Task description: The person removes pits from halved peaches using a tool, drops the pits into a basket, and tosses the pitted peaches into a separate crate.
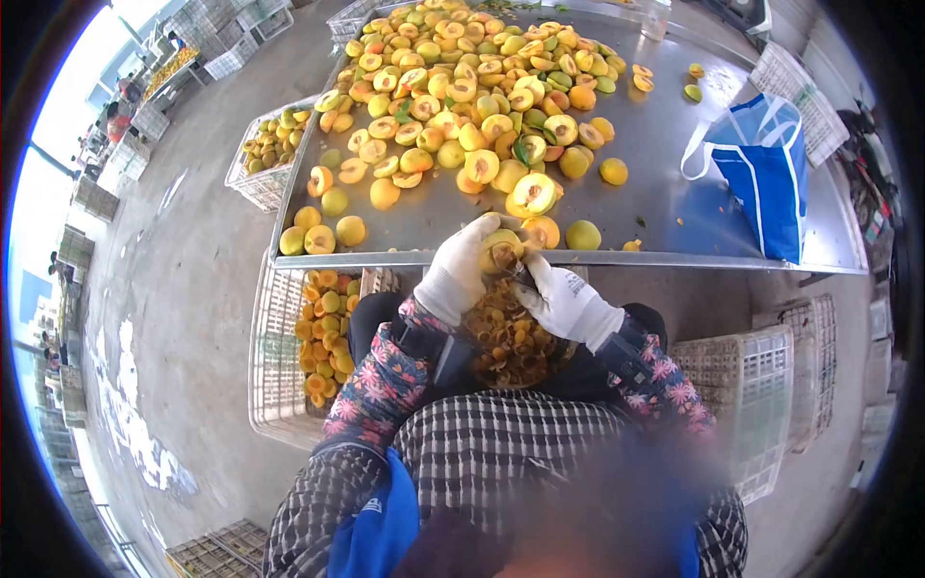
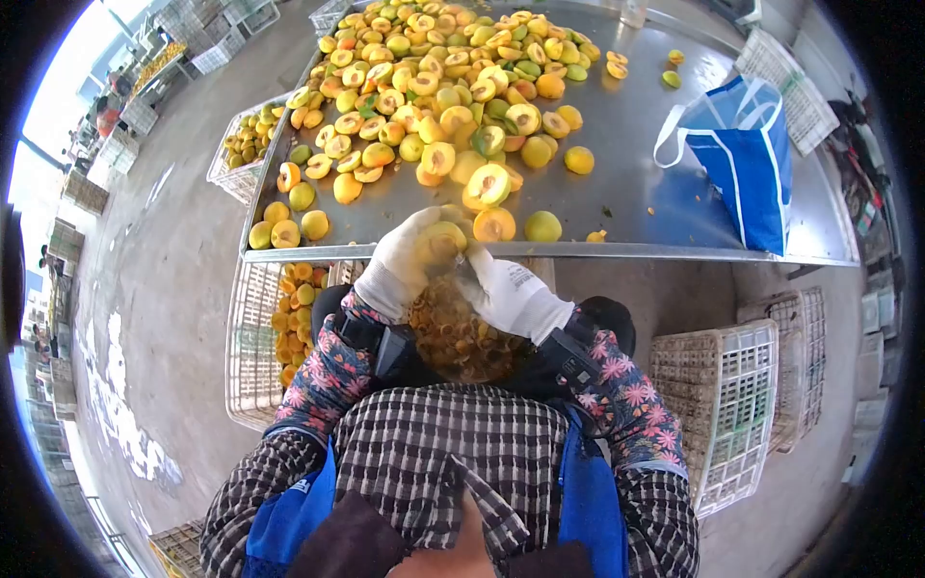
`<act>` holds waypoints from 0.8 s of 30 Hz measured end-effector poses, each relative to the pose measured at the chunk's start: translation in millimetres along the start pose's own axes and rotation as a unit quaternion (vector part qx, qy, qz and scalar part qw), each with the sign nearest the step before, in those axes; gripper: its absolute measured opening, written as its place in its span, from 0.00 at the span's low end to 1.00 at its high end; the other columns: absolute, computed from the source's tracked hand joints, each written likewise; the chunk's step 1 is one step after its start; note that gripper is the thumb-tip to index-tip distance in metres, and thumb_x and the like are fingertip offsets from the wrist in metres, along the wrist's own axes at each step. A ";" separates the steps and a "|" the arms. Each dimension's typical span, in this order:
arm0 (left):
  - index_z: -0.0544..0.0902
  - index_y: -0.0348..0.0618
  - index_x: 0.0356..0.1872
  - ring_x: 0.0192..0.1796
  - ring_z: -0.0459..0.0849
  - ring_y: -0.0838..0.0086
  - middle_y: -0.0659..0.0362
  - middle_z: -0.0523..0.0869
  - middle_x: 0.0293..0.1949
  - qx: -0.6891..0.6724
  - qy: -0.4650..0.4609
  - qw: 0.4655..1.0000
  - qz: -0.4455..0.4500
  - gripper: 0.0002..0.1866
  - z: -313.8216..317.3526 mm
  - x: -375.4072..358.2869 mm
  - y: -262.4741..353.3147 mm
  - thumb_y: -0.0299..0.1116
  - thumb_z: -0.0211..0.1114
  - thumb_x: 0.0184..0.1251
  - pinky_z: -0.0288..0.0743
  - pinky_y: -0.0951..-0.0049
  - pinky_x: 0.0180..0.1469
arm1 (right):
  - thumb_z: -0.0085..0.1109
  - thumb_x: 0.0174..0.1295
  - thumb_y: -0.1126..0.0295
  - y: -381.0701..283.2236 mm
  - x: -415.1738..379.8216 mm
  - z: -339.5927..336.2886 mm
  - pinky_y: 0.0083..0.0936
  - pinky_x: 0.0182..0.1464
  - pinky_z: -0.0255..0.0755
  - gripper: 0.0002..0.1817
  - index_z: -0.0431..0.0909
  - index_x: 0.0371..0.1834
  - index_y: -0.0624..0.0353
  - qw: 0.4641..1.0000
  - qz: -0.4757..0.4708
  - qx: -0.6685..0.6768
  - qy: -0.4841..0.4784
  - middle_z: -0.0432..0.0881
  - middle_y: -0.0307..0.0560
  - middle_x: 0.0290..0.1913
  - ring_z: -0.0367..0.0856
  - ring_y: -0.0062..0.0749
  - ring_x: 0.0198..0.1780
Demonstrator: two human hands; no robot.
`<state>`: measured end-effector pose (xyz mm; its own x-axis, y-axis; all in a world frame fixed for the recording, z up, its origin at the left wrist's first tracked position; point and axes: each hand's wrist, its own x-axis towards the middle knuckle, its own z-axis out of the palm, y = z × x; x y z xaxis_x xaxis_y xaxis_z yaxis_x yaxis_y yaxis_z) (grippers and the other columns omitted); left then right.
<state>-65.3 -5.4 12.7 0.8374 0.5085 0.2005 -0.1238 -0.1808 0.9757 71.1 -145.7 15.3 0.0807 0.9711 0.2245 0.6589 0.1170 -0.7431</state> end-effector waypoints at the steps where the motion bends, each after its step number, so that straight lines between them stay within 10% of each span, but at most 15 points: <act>1: 0.76 0.35 0.56 0.50 0.82 0.72 0.54 0.83 0.51 -0.062 0.011 0.998 -0.020 0.22 1.8 -1.1 4.3 0.45 0.50 0.79 0.76 0.73 0.54 | 0.56 0.67 0.68 2.3 -0.8 -2.3 0.45 0.41 0.74 0.20 0.67 0.58 0.66 1.000 -0.010 0.007 -0.018 0.81 0.67 0.38 0.80 0.63 0.42; 9: 0.83 0.31 0.42 0.40 0.85 0.69 0.52 0.88 0.38 -0.279 0.140 0.917 -0.249 0.32 11.8 8.3 15.4 0.57 0.47 0.78 0.77 0.73 0.43 | 0.51 0.72 0.62 5.2 -1.9 4.2 0.43 0.42 0.73 0.24 0.62 0.65 0.65 0.986 0.076 0.106 -0.099 0.81 0.65 0.38 0.81 0.60 0.40; 15: 0.82 0.31 0.37 0.34 0.85 0.64 0.49 0.86 0.31 -0.260 0.111 0.929 -0.237 0.33 10.4 15.2 1.3 0.58 0.47 0.77 0.79 0.68 0.39 | 0.48 0.74 0.54 18.5 -10.6 29.5 0.43 0.41 0.74 0.26 0.63 0.65 0.64 0.986 0.029 0.163 -0.019 0.82 0.52 0.34 0.82 0.47 0.34; 21: 0.80 0.29 0.40 0.34 0.85 0.59 0.48 0.84 0.27 -0.383 0.221 0.876 -0.191 0.32 31.7 12.1 -6.8 0.56 0.45 0.79 0.79 0.66 0.42 | 0.50 0.73 0.49 -10.4 -14.7 23.7 0.28 0.53 0.72 0.29 0.67 0.63 0.65 0.779 0.386 0.482 -0.105 0.81 0.47 0.46 0.80 0.37 0.47; 24: 0.79 0.29 0.41 0.36 0.85 0.59 0.46 0.85 0.30 -0.350 0.182 0.891 -0.224 0.32 27.4 12.2 1.5 0.55 0.46 0.79 0.79 0.67 0.44 | 0.50 0.73 0.48 10.6 -16.7 41.2 0.32 0.50 0.73 0.27 0.70 0.58 0.64 0.891 0.231 0.389 -0.040 0.81 0.46 0.40 0.80 0.40 0.43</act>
<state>-40.7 -22.5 14.1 0.6737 0.6604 -0.3316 -0.2296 0.6135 0.7556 45.9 -152.1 -22.3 0.1352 0.9611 -0.2409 -0.1515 -0.2202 -0.9636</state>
